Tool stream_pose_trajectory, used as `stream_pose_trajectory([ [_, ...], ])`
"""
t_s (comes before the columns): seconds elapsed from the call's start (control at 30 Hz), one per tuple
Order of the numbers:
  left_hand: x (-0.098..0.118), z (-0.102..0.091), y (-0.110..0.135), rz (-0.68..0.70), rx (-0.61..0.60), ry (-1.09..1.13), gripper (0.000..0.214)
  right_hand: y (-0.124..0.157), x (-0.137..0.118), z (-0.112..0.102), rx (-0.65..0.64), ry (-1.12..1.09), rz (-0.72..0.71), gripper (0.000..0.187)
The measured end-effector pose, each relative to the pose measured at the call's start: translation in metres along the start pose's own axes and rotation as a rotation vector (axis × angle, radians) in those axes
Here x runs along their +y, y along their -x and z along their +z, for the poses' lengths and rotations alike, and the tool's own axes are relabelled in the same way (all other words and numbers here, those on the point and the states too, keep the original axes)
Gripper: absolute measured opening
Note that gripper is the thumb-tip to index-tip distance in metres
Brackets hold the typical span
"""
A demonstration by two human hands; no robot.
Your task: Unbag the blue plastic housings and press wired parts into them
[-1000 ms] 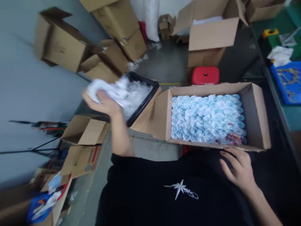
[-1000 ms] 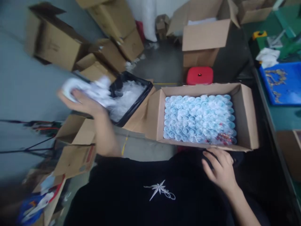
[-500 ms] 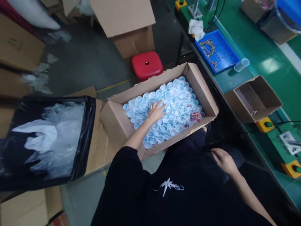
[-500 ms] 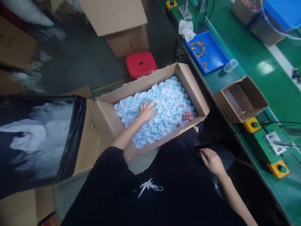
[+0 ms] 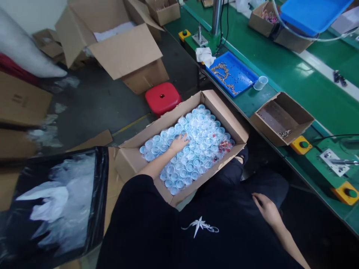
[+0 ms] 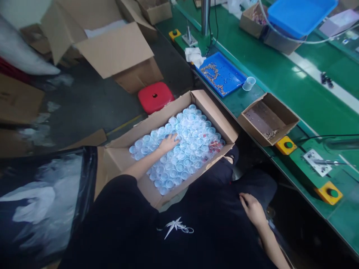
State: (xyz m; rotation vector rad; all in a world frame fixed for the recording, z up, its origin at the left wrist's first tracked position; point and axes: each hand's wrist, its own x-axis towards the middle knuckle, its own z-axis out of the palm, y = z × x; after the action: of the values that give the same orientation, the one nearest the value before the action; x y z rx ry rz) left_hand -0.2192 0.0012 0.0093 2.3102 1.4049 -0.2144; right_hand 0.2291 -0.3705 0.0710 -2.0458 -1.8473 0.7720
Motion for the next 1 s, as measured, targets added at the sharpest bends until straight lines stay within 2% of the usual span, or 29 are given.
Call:
stream_pose_trajectory([
  [0.13,-0.005,-0.001,-0.015,-0.069,0.027,0.113,0.032,-0.017,-0.011,0.000,-0.054,-0.014,-0.051,0.044],
  [0.23,-0.009,-0.009,-0.015,-0.127,0.116,0.272,0.027,-0.041,-0.025,-0.008,-0.088,-0.017,-0.126,0.036],
  [0.33,-0.014,-0.021,0.004,-0.204,0.305,0.469,0.029,-0.082,-0.053,-0.019,-0.043,-0.100,-0.193,0.032],
  [0.4,-0.011,-0.023,0.022,-0.281,0.477,0.599,0.028,-0.121,-0.085,-0.021,-0.006,-0.246,-0.220,0.031],
  [0.5,0.015,-0.014,0.047,-0.382,0.735,0.824,0.022,-0.187,-0.152,-0.005,0.002,-0.511,-0.263,0.038],
  [0.6,0.059,0.007,0.059,-0.390,0.899,1.066,0.013,-0.248,-0.221,0.026,-0.048,-0.646,-0.347,0.068],
  [0.7,0.093,0.027,0.063,-0.374,0.945,1.194,0.015,-0.291,-0.263,0.051,-0.083,-0.675,-0.411,0.052],
  [0.77,0.102,0.035,0.065,-0.409,0.993,1.323,0.028,-0.311,-0.271,0.054,-0.032,-0.682,-0.398,0.050],
  [0.87,0.097,0.041,0.070,-0.530,1.092,1.623,0.047,-0.336,-0.267,0.039,0.081,-0.581,-0.473,0.052],
  [0.93,0.092,0.041,0.072,-0.572,1.122,1.750,0.048,-0.347,-0.263,0.027,0.016,-0.450,-0.584,0.053],
  [1.0,0.090,0.036,0.072,-0.543,1.120,1.793,0.049,-0.351,-0.261,0.021,-0.058,-0.366,-0.609,0.053],
])
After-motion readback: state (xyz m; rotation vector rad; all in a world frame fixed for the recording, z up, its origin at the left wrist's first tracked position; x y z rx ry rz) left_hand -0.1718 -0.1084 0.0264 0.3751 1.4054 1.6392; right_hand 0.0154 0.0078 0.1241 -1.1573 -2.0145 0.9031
